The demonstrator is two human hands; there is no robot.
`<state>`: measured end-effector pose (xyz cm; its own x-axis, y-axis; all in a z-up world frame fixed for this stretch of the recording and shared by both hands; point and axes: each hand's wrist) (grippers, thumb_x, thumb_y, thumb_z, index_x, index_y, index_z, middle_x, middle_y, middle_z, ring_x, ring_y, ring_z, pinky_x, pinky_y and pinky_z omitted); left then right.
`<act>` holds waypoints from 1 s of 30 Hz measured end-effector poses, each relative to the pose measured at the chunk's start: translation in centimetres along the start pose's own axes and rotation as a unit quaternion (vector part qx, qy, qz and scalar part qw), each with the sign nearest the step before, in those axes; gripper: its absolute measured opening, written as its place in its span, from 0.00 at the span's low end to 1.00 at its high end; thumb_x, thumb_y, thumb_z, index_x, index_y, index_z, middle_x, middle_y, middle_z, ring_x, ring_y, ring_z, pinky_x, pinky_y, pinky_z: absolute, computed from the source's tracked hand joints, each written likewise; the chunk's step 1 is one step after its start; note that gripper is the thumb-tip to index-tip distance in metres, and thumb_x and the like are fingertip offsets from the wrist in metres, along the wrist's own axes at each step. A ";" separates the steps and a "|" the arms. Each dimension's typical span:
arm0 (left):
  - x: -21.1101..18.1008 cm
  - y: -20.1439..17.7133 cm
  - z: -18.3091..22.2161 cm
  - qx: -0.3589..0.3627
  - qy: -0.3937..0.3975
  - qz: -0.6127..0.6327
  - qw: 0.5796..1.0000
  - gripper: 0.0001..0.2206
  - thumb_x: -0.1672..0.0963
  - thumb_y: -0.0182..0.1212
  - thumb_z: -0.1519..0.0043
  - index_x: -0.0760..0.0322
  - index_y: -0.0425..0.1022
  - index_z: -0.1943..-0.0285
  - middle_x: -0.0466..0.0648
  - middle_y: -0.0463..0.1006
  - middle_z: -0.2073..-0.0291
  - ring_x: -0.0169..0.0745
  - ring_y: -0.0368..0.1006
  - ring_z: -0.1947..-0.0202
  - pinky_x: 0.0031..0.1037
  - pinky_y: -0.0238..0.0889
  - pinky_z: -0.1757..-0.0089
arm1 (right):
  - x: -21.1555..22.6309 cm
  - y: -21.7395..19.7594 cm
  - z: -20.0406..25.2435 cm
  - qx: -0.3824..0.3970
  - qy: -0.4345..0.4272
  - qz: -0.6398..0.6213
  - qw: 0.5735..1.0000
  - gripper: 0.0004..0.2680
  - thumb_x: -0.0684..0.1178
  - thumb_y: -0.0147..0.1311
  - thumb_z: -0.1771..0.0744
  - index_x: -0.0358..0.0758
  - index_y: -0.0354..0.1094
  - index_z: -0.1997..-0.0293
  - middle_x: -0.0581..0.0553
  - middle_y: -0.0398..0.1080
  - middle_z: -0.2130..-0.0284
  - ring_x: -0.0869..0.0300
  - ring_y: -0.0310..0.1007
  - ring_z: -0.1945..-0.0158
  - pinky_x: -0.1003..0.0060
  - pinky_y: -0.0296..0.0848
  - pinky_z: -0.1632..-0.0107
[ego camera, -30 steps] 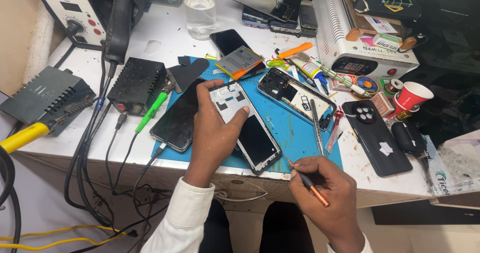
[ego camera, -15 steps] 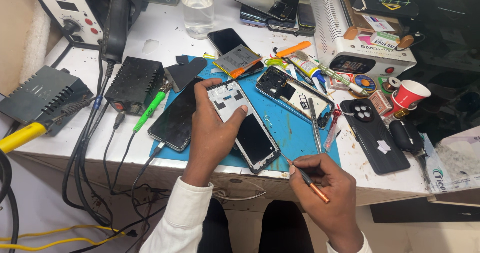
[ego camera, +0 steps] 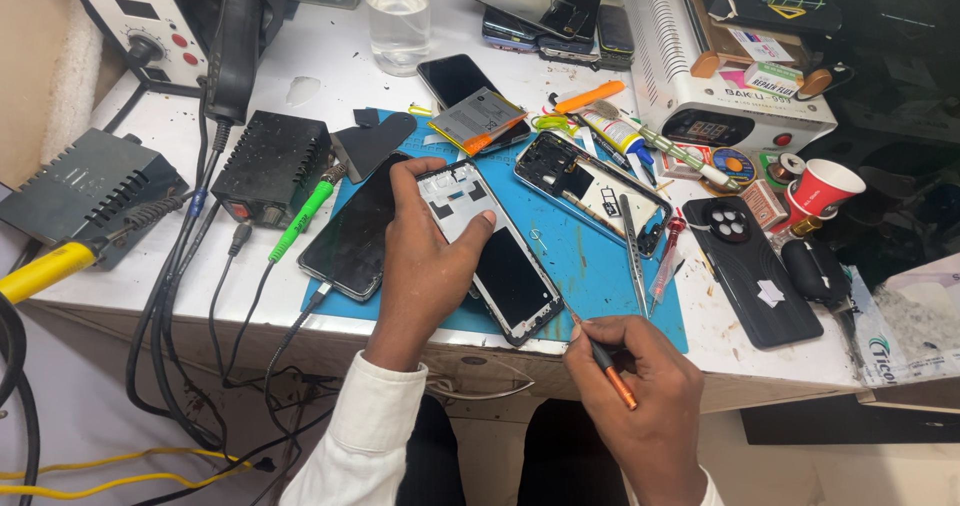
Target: The person cleans the interior edges of a phone frame and battery compartment using a small tool, scraping away adhesive residue before placing the frame down on the bench.
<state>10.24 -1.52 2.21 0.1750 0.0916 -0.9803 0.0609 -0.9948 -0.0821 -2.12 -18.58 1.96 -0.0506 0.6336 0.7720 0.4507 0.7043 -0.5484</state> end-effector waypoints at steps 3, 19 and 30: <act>0.0 -0.1 0.1 0.000 0.006 0.003 1.000 0.25 0.62 0.64 0.42 0.63 0.55 0.40 0.57 0.83 0.57 0.42 0.85 0.58 0.30 0.79 0.59 | 0.0 -0.1 -0.2 0.002 0.004 -0.003 1.000 0.05 0.43 0.64 0.38 0.31 0.76 0.66 0.44 0.80 0.73 0.69 0.70 0.79 0.72 0.66 0.78; 0.6 0.2 -0.2 -0.017 0.008 -0.012 1.000 0.26 0.62 0.65 0.43 0.67 0.54 0.40 0.60 0.83 0.56 0.44 0.85 0.57 0.31 0.77 0.55 | -1.4 0.5 0.4 -0.027 -0.065 -0.043 0.997 0.05 0.42 0.63 0.36 0.31 0.76 0.62 0.44 0.81 0.66 0.71 0.75 0.73 0.76 0.72 0.71; 0.1 0.4 -0.4 -0.036 -0.030 -0.044 0.998 0.25 0.62 0.64 0.46 0.66 0.56 0.42 0.60 0.82 0.56 0.47 0.85 0.59 0.32 0.77 0.57 | -1.2 0.3 0.3 -0.018 -0.024 -0.067 0.997 0.05 0.41 0.63 0.36 0.30 0.76 0.63 0.43 0.81 0.68 0.71 0.73 0.74 0.76 0.70 0.73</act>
<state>10.70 -1.92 2.15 0.1067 0.1735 -0.9790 0.1434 -0.9770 -0.1576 -2.21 -19.03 0.72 -0.1542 0.5488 0.8216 0.4680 0.7729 -0.4285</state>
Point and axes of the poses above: each hand's wrist, its own z-axis away from the middle knuckle, its own y-axis out of the palm, x = y × z
